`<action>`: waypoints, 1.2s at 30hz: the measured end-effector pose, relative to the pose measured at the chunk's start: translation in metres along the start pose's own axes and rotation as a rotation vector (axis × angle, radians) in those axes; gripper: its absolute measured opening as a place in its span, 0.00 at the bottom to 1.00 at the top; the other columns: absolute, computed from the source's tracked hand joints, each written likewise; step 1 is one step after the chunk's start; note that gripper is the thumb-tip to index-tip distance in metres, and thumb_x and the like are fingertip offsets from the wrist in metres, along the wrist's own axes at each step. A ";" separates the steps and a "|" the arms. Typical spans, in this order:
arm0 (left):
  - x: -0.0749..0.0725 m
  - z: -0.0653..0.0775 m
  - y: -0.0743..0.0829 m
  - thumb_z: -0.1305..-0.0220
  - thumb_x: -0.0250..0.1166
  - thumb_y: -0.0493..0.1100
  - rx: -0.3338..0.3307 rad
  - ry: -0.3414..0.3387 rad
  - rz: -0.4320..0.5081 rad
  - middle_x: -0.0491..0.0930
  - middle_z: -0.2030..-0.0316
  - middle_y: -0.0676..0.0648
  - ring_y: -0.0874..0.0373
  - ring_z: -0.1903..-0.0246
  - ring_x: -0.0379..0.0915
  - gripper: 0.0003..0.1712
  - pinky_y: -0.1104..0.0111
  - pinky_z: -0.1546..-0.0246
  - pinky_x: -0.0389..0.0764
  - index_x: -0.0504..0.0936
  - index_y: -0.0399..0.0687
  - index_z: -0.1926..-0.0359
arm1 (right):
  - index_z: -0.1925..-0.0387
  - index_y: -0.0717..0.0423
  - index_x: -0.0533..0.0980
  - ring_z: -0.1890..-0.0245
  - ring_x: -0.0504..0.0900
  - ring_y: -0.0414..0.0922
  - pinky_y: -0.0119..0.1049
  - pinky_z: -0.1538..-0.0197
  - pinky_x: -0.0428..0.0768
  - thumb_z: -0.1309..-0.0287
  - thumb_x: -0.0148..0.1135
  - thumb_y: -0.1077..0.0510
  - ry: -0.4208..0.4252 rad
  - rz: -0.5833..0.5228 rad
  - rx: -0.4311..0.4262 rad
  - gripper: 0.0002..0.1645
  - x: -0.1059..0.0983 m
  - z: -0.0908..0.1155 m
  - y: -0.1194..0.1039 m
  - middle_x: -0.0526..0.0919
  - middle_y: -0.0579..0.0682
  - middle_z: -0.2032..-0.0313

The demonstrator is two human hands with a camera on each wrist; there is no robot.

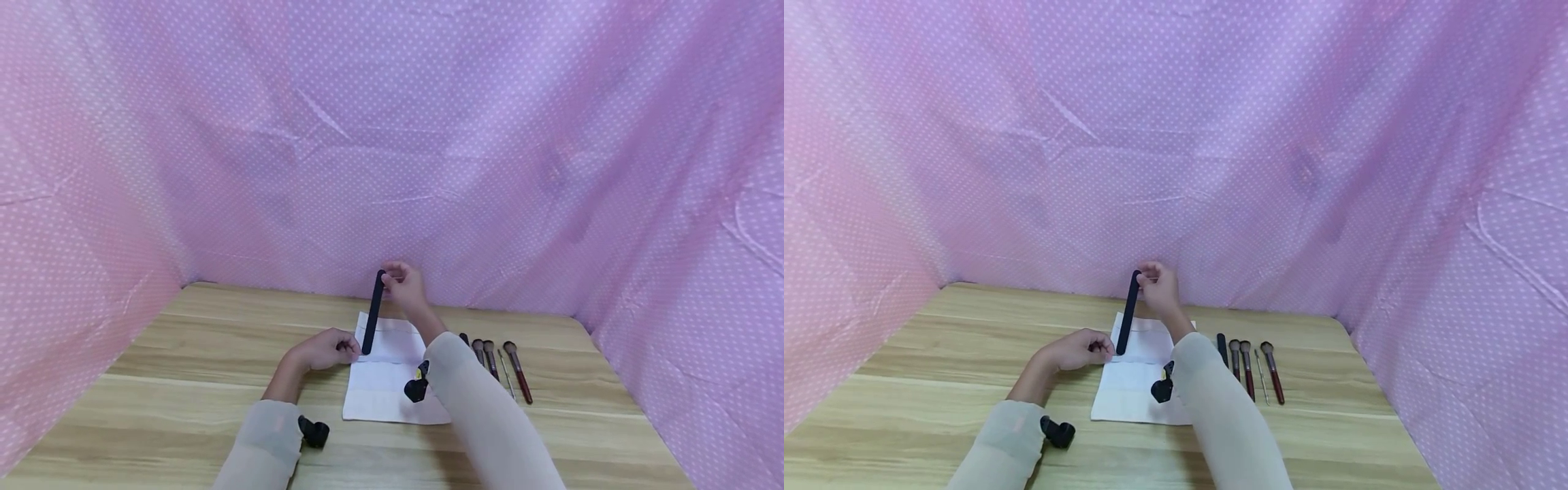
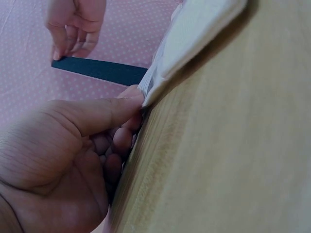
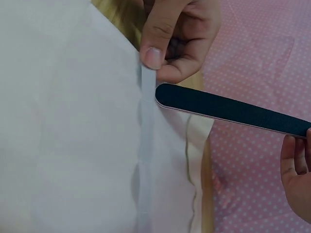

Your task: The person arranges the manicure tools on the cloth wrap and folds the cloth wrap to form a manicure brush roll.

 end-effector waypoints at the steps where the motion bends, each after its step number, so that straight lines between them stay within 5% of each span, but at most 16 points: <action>1: 0.000 0.000 0.000 0.32 0.64 0.31 -0.005 0.000 0.003 0.79 0.68 0.53 0.60 0.65 0.71 0.06 0.68 0.61 0.74 0.85 0.44 0.62 | 0.48 0.69 0.79 0.70 0.85 0.46 0.49 0.57 0.86 0.33 0.59 0.74 0.001 -0.001 0.007 0.14 0.000 0.000 0.003 0.82 0.59 0.61; 9: 0.000 -0.001 -0.001 0.32 0.64 0.31 -0.005 0.005 -0.016 0.78 0.69 0.53 0.60 0.65 0.71 0.06 0.69 0.61 0.74 0.84 0.44 0.63 | 0.48 0.68 0.79 0.64 0.83 0.45 0.49 0.50 0.84 0.33 0.59 0.73 0.017 0.013 0.053 0.14 -0.002 0.000 0.023 0.82 0.58 0.60; 17: 0.001 0.000 0.001 0.32 0.64 0.30 0.020 0.012 -0.013 0.79 0.69 0.52 0.60 0.66 0.71 0.05 0.69 0.61 0.74 0.84 0.42 0.63 | 0.40 0.64 0.76 0.61 0.82 0.46 0.34 0.59 0.83 0.44 0.62 0.79 -0.043 0.004 0.081 0.29 0.007 0.001 0.040 0.80 0.59 0.53; 25: 0.000 0.002 0.002 0.32 0.64 0.30 0.013 0.013 -0.011 0.78 0.69 0.52 0.60 0.66 0.71 0.04 0.69 0.61 0.73 0.84 0.42 0.62 | 0.36 0.62 0.72 0.65 0.81 0.46 0.44 0.58 0.86 0.37 0.55 0.79 -0.072 -0.022 0.142 0.29 0.014 0.006 0.053 0.78 0.61 0.51; 36: 0.000 0.003 0.002 0.31 0.66 0.34 -0.007 0.017 0.013 0.78 0.69 0.52 0.59 0.66 0.71 0.03 0.66 0.60 0.74 0.83 0.37 0.61 | 0.34 0.57 0.72 0.62 0.83 0.47 0.35 0.63 0.83 0.34 0.57 0.75 -0.066 0.007 0.226 0.29 0.009 0.013 0.076 0.79 0.60 0.46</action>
Point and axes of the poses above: each hand's wrist, its own z-axis away from the middle knuckle, its own x-axis out of the palm, y = z × x, the point moved 7 cm from there along -z, towards the middle knuckle
